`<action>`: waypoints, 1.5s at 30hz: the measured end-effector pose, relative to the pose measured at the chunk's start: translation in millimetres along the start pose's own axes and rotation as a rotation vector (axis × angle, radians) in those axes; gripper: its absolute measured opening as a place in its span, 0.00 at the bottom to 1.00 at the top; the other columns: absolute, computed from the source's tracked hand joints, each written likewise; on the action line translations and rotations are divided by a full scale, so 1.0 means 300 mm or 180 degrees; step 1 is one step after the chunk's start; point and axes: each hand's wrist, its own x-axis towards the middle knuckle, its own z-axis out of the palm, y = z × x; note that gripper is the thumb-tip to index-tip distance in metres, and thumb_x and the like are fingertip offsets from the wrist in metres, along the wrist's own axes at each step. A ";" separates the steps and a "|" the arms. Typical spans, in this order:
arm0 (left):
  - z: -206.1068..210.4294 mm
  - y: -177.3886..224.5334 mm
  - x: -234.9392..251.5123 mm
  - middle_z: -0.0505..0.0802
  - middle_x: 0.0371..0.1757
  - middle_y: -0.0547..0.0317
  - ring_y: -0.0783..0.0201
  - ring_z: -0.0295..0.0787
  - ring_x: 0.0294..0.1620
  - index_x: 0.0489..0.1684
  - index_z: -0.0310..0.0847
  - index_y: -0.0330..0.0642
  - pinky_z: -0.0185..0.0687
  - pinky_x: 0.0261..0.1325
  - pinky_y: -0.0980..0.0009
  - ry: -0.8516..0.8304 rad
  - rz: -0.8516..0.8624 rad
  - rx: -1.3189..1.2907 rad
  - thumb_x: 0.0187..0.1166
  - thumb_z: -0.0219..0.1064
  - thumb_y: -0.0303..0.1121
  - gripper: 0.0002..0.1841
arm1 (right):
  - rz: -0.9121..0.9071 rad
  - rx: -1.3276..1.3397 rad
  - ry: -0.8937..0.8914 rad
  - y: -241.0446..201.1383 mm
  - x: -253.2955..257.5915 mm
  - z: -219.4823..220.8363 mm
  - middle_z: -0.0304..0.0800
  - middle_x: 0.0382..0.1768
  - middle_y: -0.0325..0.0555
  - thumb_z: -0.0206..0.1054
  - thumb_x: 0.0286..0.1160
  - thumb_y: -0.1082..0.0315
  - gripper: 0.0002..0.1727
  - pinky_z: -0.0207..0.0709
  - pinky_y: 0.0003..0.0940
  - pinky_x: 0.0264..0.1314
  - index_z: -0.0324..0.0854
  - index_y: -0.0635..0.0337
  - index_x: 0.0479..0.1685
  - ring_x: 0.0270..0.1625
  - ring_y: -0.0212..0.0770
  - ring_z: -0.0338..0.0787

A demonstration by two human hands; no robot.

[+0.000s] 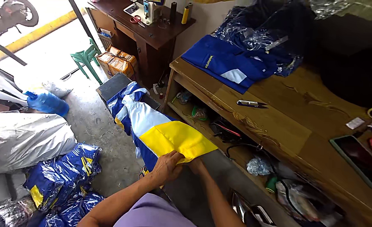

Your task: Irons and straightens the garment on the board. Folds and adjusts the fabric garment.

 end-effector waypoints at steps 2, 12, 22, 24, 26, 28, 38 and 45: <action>-0.005 0.008 -0.009 0.92 0.47 0.45 0.51 0.93 0.45 0.56 0.86 0.36 0.89 0.48 0.53 0.0157 0.0100 -0.0005 0.80 0.62 0.30 0.13 | -0.0310 -0.0141 0.0249 0.029 0.039 0.056 0.82 0.66 0.61 0.62 0.80 0.80 0.25 0.77 0.34 0.69 0.68 0.76 0.76 0.65 0.39 0.83; 0.047 -0.028 -0.044 0.91 0.54 0.41 0.47 0.91 0.54 0.65 0.84 0.38 0.86 0.59 0.50 -0.0444 -0.0053 -0.0011 0.83 0.64 0.35 0.17 | -0.0575 0.0207 0.0713 0.115 -0.063 0.015 0.87 0.54 0.54 0.64 0.76 0.79 0.21 0.87 0.34 0.54 0.72 0.74 0.68 0.52 0.35 0.89; -0.051 0.045 0.118 0.88 0.71 0.44 0.42 0.80 0.77 0.71 0.84 0.47 0.69 0.80 0.40 -0.0481 0.0208 0.1429 0.87 0.59 0.50 0.24 | -0.1608 -0.2355 0.0988 0.024 -0.565 -0.475 0.92 0.50 0.63 0.64 0.81 0.67 0.20 0.89 0.54 0.53 0.82 0.71 0.66 0.49 0.56 0.95; 0.032 -0.034 0.186 0.72 0.89 0.50 0.43 0.58 0.93 0.85 0.73 0.53 0.44 0.91 0.35 -0.0156 0.0195 0.1496 0.89 0.50 0.58 0.31 | -0.1395 -0.2942 0.0951 0.005 -0.628 -0.602 0.83 0.65 0.74 0.68 0.80 0.58 0.29 0.76 0.67 0.69 0.79 0.71 0.72 0.67 0.72 0.84; 0.148 -0.113 0.200 0.62 0.95 0.53 0.42 0.47 0.96 0.92 0.62 0.56 0.32 0.91 0.30 -0.0322 0.0112 0.1673 0.88 0.43 0.62 0.36 | -0.0802 -0.3250 0.0624 0.031 -0.667 -0.676 0.77 0.71 0.80 0.71 0.77 0.48 0.39 0.68 0.74 0.75 0.73 0.71 0.79 0.73 0.80 0.77; 0.187 -0.124 0.201 0.58 0.96 0.53 0.43 0.44 0.97 0.94 0.58 0.56 0.30 0.91 0.29 -0.0454 0.0064 0.1745 0.88 0.41 0.63 0.37 | -0.0402 -0.3241 0.0319 0.071 -0.677 -0.690 0.82 0.66 0.79 0.71 0.77 0.48 0.42 0.72 0.73 0.72 0.69 0.72 0.82 0.68 0.77 0.83; 0.058 -0.174 0.022 0.75 0.86 0.44 0.40 0.60 0.92 0.81 0.76 0.43 0.50 0.90 0.34 0.0900 -0.0013 0.1120 0.87 0.56 0.51 0.29 | -0.0533 -0.2711 0.0449 0.069 -0.596 -0.575 0.91 0.55 0.64 0.65 0.80 0.47 0.38 0.83 0.65 0.49 0.66 0.55 0.87 0.43 0.60 0.94; 0.005 -0.300 -0.082 0.78 0.83 0.38 0.34 0.65 0.88 0.80 0.77 0.42 0.56 0.88 0.36 0.1604 -0.0359 0.1275 0.86 0.57 0.48 0.28 | -0.1617 -0.3359 -0.0137 -0.312 -0.300 -0.243 0.95 0.50 0.52 0.52 0.80 0.30 0.39 0.84 0.59 0.54 0.78 0.46 0.80 0.51 0.52 0.95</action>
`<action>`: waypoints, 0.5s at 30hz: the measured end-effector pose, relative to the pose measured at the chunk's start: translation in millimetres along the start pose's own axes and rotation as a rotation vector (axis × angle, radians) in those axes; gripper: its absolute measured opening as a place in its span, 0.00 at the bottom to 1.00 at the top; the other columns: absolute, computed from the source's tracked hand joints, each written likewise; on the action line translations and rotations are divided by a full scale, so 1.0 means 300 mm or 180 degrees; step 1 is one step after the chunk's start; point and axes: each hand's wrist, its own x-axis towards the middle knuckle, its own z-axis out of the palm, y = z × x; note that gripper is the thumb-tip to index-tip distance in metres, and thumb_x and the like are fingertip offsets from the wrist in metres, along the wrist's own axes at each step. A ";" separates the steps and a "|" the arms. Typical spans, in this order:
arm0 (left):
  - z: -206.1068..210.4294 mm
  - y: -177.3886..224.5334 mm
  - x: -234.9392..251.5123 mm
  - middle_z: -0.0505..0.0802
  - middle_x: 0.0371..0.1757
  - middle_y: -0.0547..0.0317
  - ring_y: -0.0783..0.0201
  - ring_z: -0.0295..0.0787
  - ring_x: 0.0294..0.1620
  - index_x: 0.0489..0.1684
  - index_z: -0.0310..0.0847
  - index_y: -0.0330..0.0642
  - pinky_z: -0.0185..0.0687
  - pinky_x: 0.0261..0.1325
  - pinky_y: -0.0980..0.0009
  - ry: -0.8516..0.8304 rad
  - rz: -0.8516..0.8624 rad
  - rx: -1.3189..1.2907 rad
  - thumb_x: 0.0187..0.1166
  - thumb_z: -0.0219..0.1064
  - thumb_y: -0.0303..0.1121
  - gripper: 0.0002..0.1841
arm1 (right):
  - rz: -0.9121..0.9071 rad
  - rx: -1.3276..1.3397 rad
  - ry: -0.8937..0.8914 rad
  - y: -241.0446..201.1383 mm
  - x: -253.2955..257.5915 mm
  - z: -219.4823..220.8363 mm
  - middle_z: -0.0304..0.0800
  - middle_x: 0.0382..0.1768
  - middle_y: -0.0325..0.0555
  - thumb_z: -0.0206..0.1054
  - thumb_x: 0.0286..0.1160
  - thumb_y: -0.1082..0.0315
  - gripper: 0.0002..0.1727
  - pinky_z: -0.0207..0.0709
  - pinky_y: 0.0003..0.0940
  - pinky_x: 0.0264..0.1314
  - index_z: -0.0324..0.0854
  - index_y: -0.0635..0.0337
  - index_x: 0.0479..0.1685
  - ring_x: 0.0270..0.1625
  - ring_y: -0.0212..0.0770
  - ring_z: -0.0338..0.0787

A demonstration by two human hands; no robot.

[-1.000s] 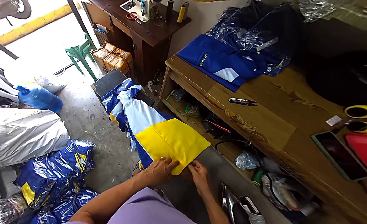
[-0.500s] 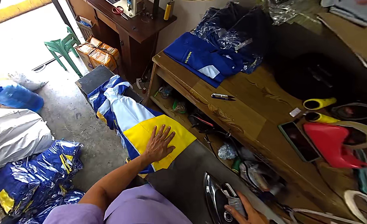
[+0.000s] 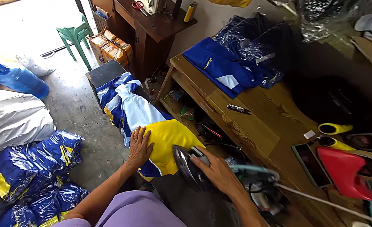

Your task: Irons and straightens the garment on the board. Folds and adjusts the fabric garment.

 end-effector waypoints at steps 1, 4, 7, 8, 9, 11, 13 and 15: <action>-0.003 -0.013 -0.008 0.78 0.83 0.38 0.34 0.65 0.88 0.80 0.76 0.42 0.56 0.88 0.36 0.0019 -0.0041 0.0024 0.86 0.57 0.50 0.29 | -0.0107 -0.0016 -0.0182 -0.045 0.085 -0.005 0.95 0.52 0.53 0.51 0.81 0.30 0.38 0.83 0.59 0.58 0.77 0.45 0.81 0.54 0.53 0.94; -0.024 -0.065 -0.036 0.76 0.85 0.41 0.35 0.63 0.89 0.84 0.72 0.41 0.52 0.87 0.31 -0.0150 -0.0238 0.0169 0.82 0.58 0.61 0.38 | -0.0305 -0.0229 -0.0619 -0.160 0.308 0.011 0.93 0.54 0.55 0.50 0.82 0.30 0.38 0.80 0.62 0.61 0.74 0.43 0.82 0.58 0.57 0.92; -0.063 -0.132 -0.057 0.69 0.92 0.53 0.41 0.53 0.94 0.91 0.64 0.46 0.42 0.87 0.25 -0.0613 -0.0346 0.0206 0.76 0.59 0.70 0.47 | -0.0441 -0.0600 -0.0654 -0.235 0.459 0.035 0.93 0.53 0.59 0.63 0.79 0.37 0.33 0.79 0.65 0.60 0.78 0.46 0.78 0.57 0.62 0.92; -0.076 -0.146 -0.059 0.67 0.93 0.56 0.41 0.51 0.95 0.92 0.63 0.49 0.40 0.87 0.25 -0.0741 -0.0349 0.0181 0.75 0.59 0.71 0.47 | -0.0467 -0.0727 -0.0649 -0.253 0.500 0.037 0.93 0.51 0.58 0.66 0.77 0.43 0.30 0.79 0.66 0.57 0.80 0.46 0.75 0.55 0.62 0.92; -0.088 -0.153 -0.060 0.65 0.94 0.59 0.41 0.49 0.95 0.93 0.61 0.52 0.40 0.88 0.25 -0.0865 -0.0370 0.0165 0.75 0.59 0.72 0.48 | -0.0488 -0.0830 -0.0639 -0.269 0.536 0.040 0.93 0.47 0.58 0.68 0.76 0.48 0.25 0.79 0.66 0.53 0.83 0.47 0.70 0.52 0.62 0.92; -0.103 -0.159 -0.055 0.62 0.95 0.61 0.40 0.46 0.96 0.94 0.59 0.55 0.38 0.88 0.26 -0.1052 -0.0430 0.0138 0.74 0.59 0.73 0.48 | -0.0547 -0.0936 -0.0559 -0.284 0.596 0.051 0.93 0.41 0.56 0.70 0.73 0.54 0.19 0.80 0.66 0.46 0.85 0.48 0.62 0.46 0.61 0.92; -0.108 -0.161 -0.045 0.61 0.95 0.64 0.39 0.44 0.96 0.94 0.58 0.57 0.36 0.88 0.26 -0.1139 -0.0485 0.0123 0.73 0.59 0.74 0.49 | -0.0533 -0.1003 -0.0504 -0.284 0.618 0.059 0.92 0.37 0.53 0.72 0.71 0.55 0.17 0.80 0.64 0.42 0.85 0.48 0.57 0.43 0.59 0.92; -0.114 -0.174 -0.037 0.63 0.95 0.64 0.37 0.45 0.96 0.94 0.59 0.58 0.37 0.87 0.25 -0.1152 -0.0493 0.0116 0.71 0.59 0.75 0.50 | -0.0496 -0.1017 -0.0595 -0.282 0.581 0.059 0.92 0.39 0.54 0.71 0.70 0.55 0.17 0.80 0.64 0.44 0.84 0.48 0.57 0.45 0.60 0.92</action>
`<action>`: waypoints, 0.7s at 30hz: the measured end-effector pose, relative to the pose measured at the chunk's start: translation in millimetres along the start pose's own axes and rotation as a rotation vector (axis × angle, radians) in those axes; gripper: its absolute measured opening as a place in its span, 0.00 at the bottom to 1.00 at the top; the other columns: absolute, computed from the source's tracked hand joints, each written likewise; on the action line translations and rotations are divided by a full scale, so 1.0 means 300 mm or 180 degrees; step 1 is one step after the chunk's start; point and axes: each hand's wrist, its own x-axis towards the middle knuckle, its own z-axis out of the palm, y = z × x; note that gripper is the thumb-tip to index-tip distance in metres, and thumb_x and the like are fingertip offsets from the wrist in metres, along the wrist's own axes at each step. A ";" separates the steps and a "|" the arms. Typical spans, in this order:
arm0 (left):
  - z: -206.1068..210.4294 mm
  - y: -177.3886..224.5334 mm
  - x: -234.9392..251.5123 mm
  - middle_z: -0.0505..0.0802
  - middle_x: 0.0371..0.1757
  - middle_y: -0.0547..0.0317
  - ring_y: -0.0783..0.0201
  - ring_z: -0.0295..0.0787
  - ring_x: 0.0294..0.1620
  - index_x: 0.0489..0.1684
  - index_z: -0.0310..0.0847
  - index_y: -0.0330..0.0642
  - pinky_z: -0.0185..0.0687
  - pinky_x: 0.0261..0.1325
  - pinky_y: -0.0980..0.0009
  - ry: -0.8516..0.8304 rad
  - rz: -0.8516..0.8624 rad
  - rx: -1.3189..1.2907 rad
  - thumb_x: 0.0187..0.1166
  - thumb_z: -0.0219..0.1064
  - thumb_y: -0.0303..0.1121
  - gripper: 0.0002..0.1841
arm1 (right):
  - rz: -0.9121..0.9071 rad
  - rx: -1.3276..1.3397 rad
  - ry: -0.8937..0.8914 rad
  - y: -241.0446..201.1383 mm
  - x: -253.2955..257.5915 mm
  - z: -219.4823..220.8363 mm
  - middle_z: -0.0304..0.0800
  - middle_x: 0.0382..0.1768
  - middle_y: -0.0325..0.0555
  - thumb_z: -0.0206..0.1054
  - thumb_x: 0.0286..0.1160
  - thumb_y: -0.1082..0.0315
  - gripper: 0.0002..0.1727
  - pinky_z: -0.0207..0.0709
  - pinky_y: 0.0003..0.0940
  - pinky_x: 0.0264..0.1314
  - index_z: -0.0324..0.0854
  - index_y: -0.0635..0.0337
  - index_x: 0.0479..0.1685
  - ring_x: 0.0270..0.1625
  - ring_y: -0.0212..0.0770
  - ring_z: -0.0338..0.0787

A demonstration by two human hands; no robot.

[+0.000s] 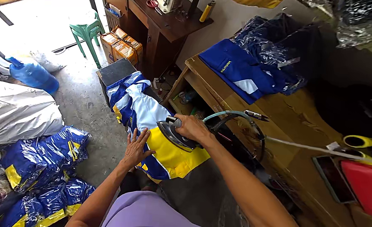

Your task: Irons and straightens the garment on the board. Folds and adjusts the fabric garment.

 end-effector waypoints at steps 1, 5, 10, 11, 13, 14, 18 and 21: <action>-0.002 -0.005 0.003 0.63 0.95 0.64 0.37 0.45 0.96 0.94 0.59 0.58 0.37 0.87 0.25 0.0001 0.0011 0.0005 0.71 0.59 0.76 0.50 | 0.0020 0.0012 -0.0118 -0.001 -0.039 0.003 0.92 0.43 0.56 0.70 0.72 0.55 0.19 0.79 0.65 0.47 0.83 0.49 0.61 0.49 0.61 0.91; -0.010 -0.011 0.013 0.64 0.94 0.64 0.37 0.46 0.96 0.93 0.61 0.58 0.36 0.88 0.25 0.0022 0.0054 0.0131 0.69 0.59 0.77 0.51 | 0.0168 0.0091 -0.0336 0.042 -0.250 0.072 0.92 0.43 0.60 0.67 0.73 0.54 0.23 0.79 0.67 0.47 0.81 0.46 0.69 0.48 0.65 0.92; -0.062 0.045 0.085 0.83 0.80 0.50 0.39 0.69 0.86 0.70 0.86 0.49 0.50 0.88 0.33 0.0597 0.0327 0.0235 0.77 0.61 0.66 0.35 | 0.0270 0.0255 -0.0004 0.121 -0.501 0.193 0.93 0.34 0.59 0.72 0.68 0.57 0.23 0.80 0.65 0.38 0.85 0.47 0.66 0.38 0.64 0.93; -0.070 0.058 0.123 0.84 0.79 0.50 0.40 0.70 0.86 0.69 0.87 0.48 0.52 0.88 0.34 0.0670 0.0399 0.0222 0.82 0.58 0.62 0.31 | 0.0306 0.0309 0.0019 0.138 -0.535 0.207 0.93 0.34 0.58 0.72 0.68 0.57 0.23 0.80 0.64 0.38 0.85 0.47 0.66 0.38 0.63 0.93; -0.066 0.057 0.220 0.80 0.84 0.54 0.41 0.64 0.90 0.77 0.82 0.53 0.49 0.89 0.33 0.0634 0.0488 0.0258 0.89 0.49 0.59 0.30 | 0.0410 0.0416 0.0011 0.168 -0.578 0.208 0.94 0.34 0.56 0.73 0.68 0.55 0.25 0.81 0.63 0.40 0.85 0.43 0.68 0.38 0.61 0.94; -0.058 0.038 0.271 0.75 0.88 0.56 0.42 0.56 0.93 0.83 0.77 0.57 0.43 0.90 0.32 0.0477 0.0477 0.0305 0.90 0.44 0.60 0.31 | 0.0477 0.0477 0.0035 0.173 -0.592 0.197 0.94 0.35 0.56 0.73 0.68 0.54 0.25 0.81 0.64 0.41 0.84 0.42 0.69 0.39 0.61 0.94; -0.051 -0.093 0.421 0.61 0.95 0.66 0.47 0.40 0.98 0.92 0.62 0.67 0.27 0.89 0.27 0.0067 0.0539 0.0526 0.90 0.38 0.63 0.32 | 0.0605 0.0654 0.0405 0.168 -0.596 0.142 0.95 0.38 0.53 0.74 0.68 0.53 0.24 0.83 0.62 0.44 0.86 0.45 0.65 0.41 0.57 0.95; -0.071 -0.126 0.456 0.61 0.95 0.68 0.48 0.39 0.98 0.92 0.61 0.69 0.26 0.90 0.28 0.0038 0.0545 0.0594 0.89 0.37 0.64 0.33 | 0.0549 0.0645 0.0394 0.151 -0.499 0.122 0.95 0.40 0.56 0.72 0.71 0.54 0.23 0.82 0.63 0.46 0.85 0.49 0.66 0.44 0.59 0.95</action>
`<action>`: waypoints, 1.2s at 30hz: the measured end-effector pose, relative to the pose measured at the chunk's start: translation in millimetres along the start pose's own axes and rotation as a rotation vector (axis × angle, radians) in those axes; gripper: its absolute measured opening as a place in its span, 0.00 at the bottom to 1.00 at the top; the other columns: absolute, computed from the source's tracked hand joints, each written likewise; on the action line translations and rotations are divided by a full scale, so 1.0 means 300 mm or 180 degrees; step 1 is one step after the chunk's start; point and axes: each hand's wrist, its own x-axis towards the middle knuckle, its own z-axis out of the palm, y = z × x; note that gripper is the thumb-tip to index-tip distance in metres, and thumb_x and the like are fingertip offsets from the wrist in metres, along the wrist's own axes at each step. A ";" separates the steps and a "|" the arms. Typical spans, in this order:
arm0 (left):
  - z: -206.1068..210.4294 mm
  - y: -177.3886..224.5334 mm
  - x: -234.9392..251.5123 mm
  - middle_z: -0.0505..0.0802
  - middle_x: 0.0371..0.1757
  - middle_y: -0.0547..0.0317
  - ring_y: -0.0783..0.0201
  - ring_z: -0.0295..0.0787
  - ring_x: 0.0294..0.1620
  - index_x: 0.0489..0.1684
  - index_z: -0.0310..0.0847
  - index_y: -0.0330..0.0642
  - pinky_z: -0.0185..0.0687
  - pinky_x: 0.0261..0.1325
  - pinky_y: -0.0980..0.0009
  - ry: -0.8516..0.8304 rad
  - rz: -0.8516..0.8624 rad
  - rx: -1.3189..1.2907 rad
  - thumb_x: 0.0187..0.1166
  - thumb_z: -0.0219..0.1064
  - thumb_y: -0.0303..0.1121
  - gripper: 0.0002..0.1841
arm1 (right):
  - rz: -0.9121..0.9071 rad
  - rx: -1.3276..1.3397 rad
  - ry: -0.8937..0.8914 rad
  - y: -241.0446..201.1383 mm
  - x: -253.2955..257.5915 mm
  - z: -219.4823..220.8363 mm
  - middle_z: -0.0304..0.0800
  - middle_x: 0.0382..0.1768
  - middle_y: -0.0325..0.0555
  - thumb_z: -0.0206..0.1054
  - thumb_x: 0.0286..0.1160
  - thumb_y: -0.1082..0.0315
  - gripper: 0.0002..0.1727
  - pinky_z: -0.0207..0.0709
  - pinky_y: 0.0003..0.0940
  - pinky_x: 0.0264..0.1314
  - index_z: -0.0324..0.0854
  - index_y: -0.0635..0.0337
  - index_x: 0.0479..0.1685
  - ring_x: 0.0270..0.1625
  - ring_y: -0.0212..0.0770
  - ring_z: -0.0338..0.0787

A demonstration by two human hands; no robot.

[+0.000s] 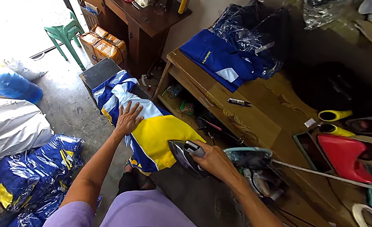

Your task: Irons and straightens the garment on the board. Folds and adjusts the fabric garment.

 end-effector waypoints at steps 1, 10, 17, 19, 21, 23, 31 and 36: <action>-0.001 -0.002 0.002 0.60 0.96 0.69 0.49 0.39 0.98 0.92 0.60 0.69 0.26 0.90 0.28 0.0004 -0.0017 0.0001 0.89 0.37 0.65 0.33 | 0.0000 -0.0071 -0.0084 -0.013 0.044 0.009 0.94 0.41 0.57 0.71 0.73 0.54 0.23 0.82 0.64 0.47 0.84 0.49 0.67 0.45 0.61 0.94; 0.012 -0.015 0.004 0.62 0.95 0.70 0.50 0.40 0.98 0.91 0.62 0.71 0.29 0.91 0.30 0.0140 -0.0025 -0.0062 0.91 0.38 0.62 0.31 | -0.0320 -0.0431 -0.0337 -0.042 0.150 0.031 0.93 0.39 0.59 0.68 0.73 0.53 0.22 0.80 0.66 0.43 0.83 0.46 0.66 0.44 0.65 0.93; 0.019 -0.012 -0.005 0.63 0.94 0.66 0.50 0.42 0.98 0.90 0.65 0.67 0.32 0.92 0.33 0.0307 -0.0104 -0.0073 0.91 0.42 0.59 0.30 | 0.0456 -0.0060 0.0168 0.036 -0.058 0.117 0.94 0.37 0.59 0.72 0.71 0.54 0.24 0.82 0.66 0.43 0.84 0.49 0.66 0.42 0.64 0.94; 0.021 -0.006 -0.037 0.67 0.92 0.54 0.45 0.48 0.96 0.89 0.68 0.56 0.40 0.92 0.36 0.0675 -0.0194 -0.0149 0.90 0.47 0.57 0.31 | 0.0618 -0.0070 0.0304 0.069 -0.161 0.143 0.94 0.35 0.60 0.74 0.69 0.56 0.25 0.81 0.67 0.39 0.85 0.47 0.68 0.38 0.66 0.94; 0.005 0.013 -0.090 0.71 0.89 0.47 0.40 0.54 0.94 0.84 0.74 0.49 0.48 0.91 0.37 0.0945 -0.0245 -0.0252 0.88 0.53 0.54 0.30 | 0.0838 -0.0090 0.0387 0.118 -0.273 0.177 0.94 0.33 0.60 0.75 0.68 0.57 0.26 0.80 0.68 0.36 0.85 0.47 0.68 0.35 0.67 0.94; -0.013 0.040 -0.154 0.74 0.87 0.43 0.37 0.57 0.92 0.80 0.77 0.45 0.52 0.90 0.39 0.0984 -0.0249 -0.0353 0.87 0.55 0.52 0.29 | 0.1102 -0.0037 0.0450 0.177 -0.380 0.221 0.94 0.33 0.62 0.75 0.66 0.58 0.26 0.79 0.70 0.35 0.86 0.49 0.68 0.35 0.69 0.93; -0.081 0.069 -0.114 0.79 0.79 0.32 0.31 0.67 0.85 0.74 0.80 0.36 0.60 0.86 0.38 0.0970 -0.0457 -0.0579 0.85 0.60 0.45 0.26 | 0.1426 0.0506 0.0451 0.327 -0.553 0.244 0.94 0.48 0.64 0.71 0.60 0.26 0.47 0.80 0.73 0.48 0.82 0.53 0.74 0.48 0.68 0.93; -0.137 0.033 0.129 0.72 0.88 0.44 0.35 0.53 0.92 0.80 0.78 0.48 0.51 0.87 0.32 0.0261 -0.0030 -0.0159 0.89 0.57 0.39 0.22 | 0.1122 0.1278 0.0471 0.301 -0.234 0.119 0.91 0.52 0.60 0.56 0.87 0.42 0.36 0.87 0.59 0.51 0.63 0.52 0.89 0.45 0.56 0.94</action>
